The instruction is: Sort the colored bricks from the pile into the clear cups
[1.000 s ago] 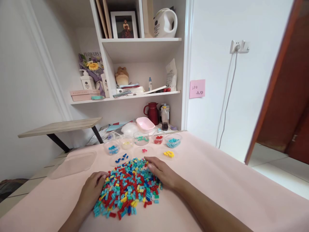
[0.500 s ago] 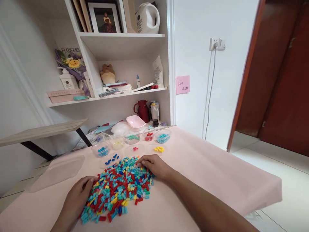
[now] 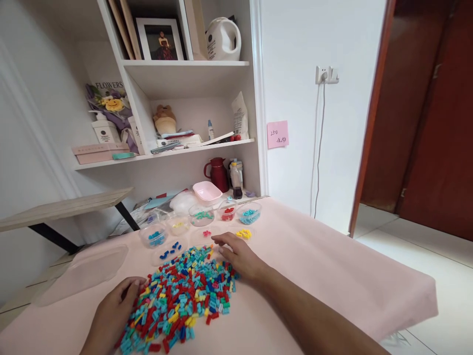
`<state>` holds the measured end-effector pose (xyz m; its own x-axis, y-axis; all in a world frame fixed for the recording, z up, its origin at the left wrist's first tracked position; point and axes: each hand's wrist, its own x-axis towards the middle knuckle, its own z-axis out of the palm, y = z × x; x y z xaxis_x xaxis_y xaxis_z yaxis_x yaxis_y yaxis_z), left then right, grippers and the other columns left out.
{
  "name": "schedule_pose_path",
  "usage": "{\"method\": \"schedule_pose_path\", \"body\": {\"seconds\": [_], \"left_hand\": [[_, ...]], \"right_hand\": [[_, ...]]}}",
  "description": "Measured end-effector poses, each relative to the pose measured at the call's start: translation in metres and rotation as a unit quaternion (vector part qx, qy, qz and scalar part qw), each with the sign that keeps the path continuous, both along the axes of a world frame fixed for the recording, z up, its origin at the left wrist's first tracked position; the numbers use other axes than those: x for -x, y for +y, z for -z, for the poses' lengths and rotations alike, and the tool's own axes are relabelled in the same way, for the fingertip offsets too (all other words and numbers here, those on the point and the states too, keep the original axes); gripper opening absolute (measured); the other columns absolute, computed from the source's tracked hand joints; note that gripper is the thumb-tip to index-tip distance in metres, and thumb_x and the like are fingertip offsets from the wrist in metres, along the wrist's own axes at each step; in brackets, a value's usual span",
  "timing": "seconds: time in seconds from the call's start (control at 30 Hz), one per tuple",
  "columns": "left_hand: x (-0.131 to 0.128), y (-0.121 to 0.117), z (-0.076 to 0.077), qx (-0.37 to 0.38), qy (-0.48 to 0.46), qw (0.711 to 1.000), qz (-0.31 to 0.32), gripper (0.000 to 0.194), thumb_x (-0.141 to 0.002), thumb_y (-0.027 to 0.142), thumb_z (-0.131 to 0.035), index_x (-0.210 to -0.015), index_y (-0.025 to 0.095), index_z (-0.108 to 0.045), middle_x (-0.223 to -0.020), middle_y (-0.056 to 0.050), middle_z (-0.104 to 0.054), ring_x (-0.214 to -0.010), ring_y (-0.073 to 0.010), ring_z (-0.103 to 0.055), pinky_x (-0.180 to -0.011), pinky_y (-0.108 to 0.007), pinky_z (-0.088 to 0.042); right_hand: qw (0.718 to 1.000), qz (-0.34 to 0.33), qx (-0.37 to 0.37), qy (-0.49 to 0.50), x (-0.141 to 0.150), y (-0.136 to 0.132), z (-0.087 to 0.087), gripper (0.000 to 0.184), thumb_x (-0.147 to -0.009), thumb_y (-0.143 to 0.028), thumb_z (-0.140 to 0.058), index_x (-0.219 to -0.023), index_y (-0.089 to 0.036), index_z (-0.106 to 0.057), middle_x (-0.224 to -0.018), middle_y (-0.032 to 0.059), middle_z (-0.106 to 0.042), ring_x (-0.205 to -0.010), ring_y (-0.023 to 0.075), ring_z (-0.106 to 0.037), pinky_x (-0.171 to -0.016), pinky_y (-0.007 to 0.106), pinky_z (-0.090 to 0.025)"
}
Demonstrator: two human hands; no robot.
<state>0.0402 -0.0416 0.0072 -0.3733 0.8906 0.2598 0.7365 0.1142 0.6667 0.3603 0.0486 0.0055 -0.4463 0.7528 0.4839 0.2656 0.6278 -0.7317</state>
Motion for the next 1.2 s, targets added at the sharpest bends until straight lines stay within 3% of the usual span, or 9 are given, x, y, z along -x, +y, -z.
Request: {"method": "schedule_pose_path", "body": {"seconds": [0.2,0.47,0.7,1.0,1.2], "left_hand": [[0.001,0.000,0.003,-0.002,-0.024,1.000,0.002,0.032,-0.079,0.047,-0.044,-0.085,0.027,-0.068,-0.091,0.001,-0.076,-0.089,-0.0214,-0.068,-0.073,-0.027,-0.049],[0.002,0.001,0.006,-0.001,-0.052,0.999,0.001,0.033,-0.081,0.049,-0.043,-0.091,0.027,-0.065,-0.081,0.001,-0.074,-0.082,-0.0213,-0.068,-0.073,-0.028,-0.049],[0.001,0.001,0.005,0.002,-0.056,0.998,0.003,0.034,-0.081,0.051,-0.043,-0.091,0.027,-0.065,-0.079,0.001,-0.074,-0.081,-0.0215,-0.068,-0.071,-0.029,-0.049],[0.001,0.001,0.005,0.008,-0.057,0.998,0.002,0.034,-0.079,0.051,-0.043,-0.088,0.028,-0.066,-0.078,0.002,-0.073,-0.079,-0.0207,-0.068,-0.071,-0.028,-0.048],[0.001,0.002,0.006,0.012,-0.060,0.998,0.002,0.033,-0.080,0.049,-0.043,-0.091,0.027,-0.065,-0.078,0.002,-0.073,-0.081,-0.0205,-0.067,-0.072,-0.027,-0.047]], "right_hand": [[0.997,-0.005,0.077,0.008,0.002,0.002,0.004,0.032,-0.093,-0.029,-0.042,-0.105,-0.017,-0.069,-0.087,0.0069,-0.067,-0.083,0.0189,-0.062,-0.077,0.033,-0.050],[0.996,0.014,0.091,-0.002,-0.017,0.009,-0.007,0.030,-0.087,-0.038,-0.054,-0.094,-0.017,-0.073,-0.069,0.0034,-0.065,-0.058,0.0140,-0.057,-0.055,0.026,-0.046],[0.995,-0.018,-0.006,-0.095,-0.013,0.004,-0.008,0.018,-0.082,-0.027,-0.062,-0.091,-0.024,-0.077,-0.087,0.0060,-0.067,-0.078,0.0178,-0.061,-0.071,0.029,-0.050],[0.988,-0.022,-0.024,-0.152,-0.017,0.006,-0.004,0.025,-0.083,-0.017,-0.057,-0.096,-0.026,-0.076,-0.091,0.0054,-0.064,-0.082,0.0178,-0.060,-0.079,0.031,-0.049],[0.985,-0.043,-0.003,-0.166,-0.016,0.004,0.000,0.020,-0.081,-0.020,-0.062,-0.095,-0.026,-0.076,-0.094,0.0057,-0.064,-0.086,0.0191,-0.062,-0.077,0.030,-0.050]]}}
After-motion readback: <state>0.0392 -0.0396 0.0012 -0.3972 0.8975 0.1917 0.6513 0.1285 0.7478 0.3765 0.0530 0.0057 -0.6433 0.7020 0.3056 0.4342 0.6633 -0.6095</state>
